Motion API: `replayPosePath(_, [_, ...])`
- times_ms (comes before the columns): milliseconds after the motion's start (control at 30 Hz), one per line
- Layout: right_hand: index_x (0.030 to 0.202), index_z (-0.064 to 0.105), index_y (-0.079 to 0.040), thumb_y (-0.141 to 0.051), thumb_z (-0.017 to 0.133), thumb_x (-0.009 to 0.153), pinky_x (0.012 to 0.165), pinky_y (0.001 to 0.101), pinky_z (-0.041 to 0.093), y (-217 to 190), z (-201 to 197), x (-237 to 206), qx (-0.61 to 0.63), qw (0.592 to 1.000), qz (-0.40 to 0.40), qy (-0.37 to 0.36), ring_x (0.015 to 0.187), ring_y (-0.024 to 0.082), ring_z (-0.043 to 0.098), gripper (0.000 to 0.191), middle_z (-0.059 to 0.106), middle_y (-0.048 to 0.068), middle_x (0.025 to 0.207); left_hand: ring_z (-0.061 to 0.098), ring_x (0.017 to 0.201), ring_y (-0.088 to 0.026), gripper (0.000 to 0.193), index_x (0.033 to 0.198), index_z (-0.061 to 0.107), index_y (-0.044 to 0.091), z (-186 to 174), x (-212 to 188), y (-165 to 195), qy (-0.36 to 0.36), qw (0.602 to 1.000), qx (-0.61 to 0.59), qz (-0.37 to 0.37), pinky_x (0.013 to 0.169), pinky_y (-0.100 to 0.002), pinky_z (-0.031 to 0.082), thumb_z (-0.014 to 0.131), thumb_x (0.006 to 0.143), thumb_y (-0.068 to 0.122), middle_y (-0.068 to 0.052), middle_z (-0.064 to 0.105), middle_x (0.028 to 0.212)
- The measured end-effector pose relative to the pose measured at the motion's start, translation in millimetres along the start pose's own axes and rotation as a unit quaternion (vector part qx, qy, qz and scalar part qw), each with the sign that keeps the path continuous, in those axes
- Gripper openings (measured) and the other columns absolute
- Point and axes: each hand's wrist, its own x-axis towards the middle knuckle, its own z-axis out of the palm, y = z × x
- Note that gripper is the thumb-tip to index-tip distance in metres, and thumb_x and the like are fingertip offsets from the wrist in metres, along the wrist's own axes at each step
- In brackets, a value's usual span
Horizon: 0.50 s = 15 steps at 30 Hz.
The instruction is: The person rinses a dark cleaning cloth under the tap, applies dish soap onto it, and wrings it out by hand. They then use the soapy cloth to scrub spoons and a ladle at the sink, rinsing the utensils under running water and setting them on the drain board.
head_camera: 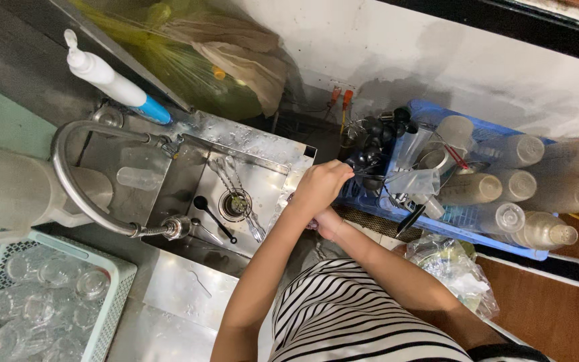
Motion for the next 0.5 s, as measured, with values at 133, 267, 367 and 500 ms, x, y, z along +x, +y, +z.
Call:
replayPosePath(133, [0.113,0.063,-0.012,-0.025,0.063,0.105,0.066,0.0291,0.051,0,1,1,0.020,1.000,-0.011,0.000,0.084,0.011,0.064,0.016,0.067,0.002,0.103,0.069,0.082,-0.037,0.013,0.098,0.073,0.004,-35,-12,19,0.051,0.998,-0.007,-0.032,0.072,-0.043,0.056,0.069,0.096,0.016,-0.013,0.071,0.092])
replayPosePath(267, [0.130,0.058,-0.007,-0.012,0.058,0.096,0.087,0.0321,0.056,-19,20,-9,0.033,0.999,-0.035,0.010,0.106,0.017,0.067,0.034,0.067,0.007,0.120,0.074,0.084,-0.030,0.009,0.102,0.072,0.003,-74,-36,33,0.134,0.987,-0.057,-0.062,0.075,-0.036,0.059,0.067,0.096,0.007,-0.012,0.073,0.096])
replayPosePath(367, [0.131,0.052,-0.001,0.000,0.052,0.087,0.093,0.0430,0.056,-40,38,-20,0.079,0.994,-0.061,-0.053,0.111,0.029,0.066,0.044,0.066,0.015,0.122,0.075,0.083,-0.024,0.007,0.101,0.073,0.002,-98,-66,37,0.204,0.973,-0.041,-0.102,0.075,-0.032,0.059,0.068,0.097,0.005,-0.011,0.076,0.094])
replayPosePath(500, [0.141,0.046,-0.001,0.006,0.045,0.078,0.109,0.0498,0.049,-62,60,-35,0.140,0.984,-0.065,-0.094,0.124,0.035,0.062,0.064,0.062,0.018,0.127,0.068,0.076,-0.016,0.008,0.100,0.074,0.000,-110,-119,27,0.334,0.917,-0.056,-0.210,0.069,-0.028,0.051,0.068,0.099,0.005,-0.010,0.079,0.091])
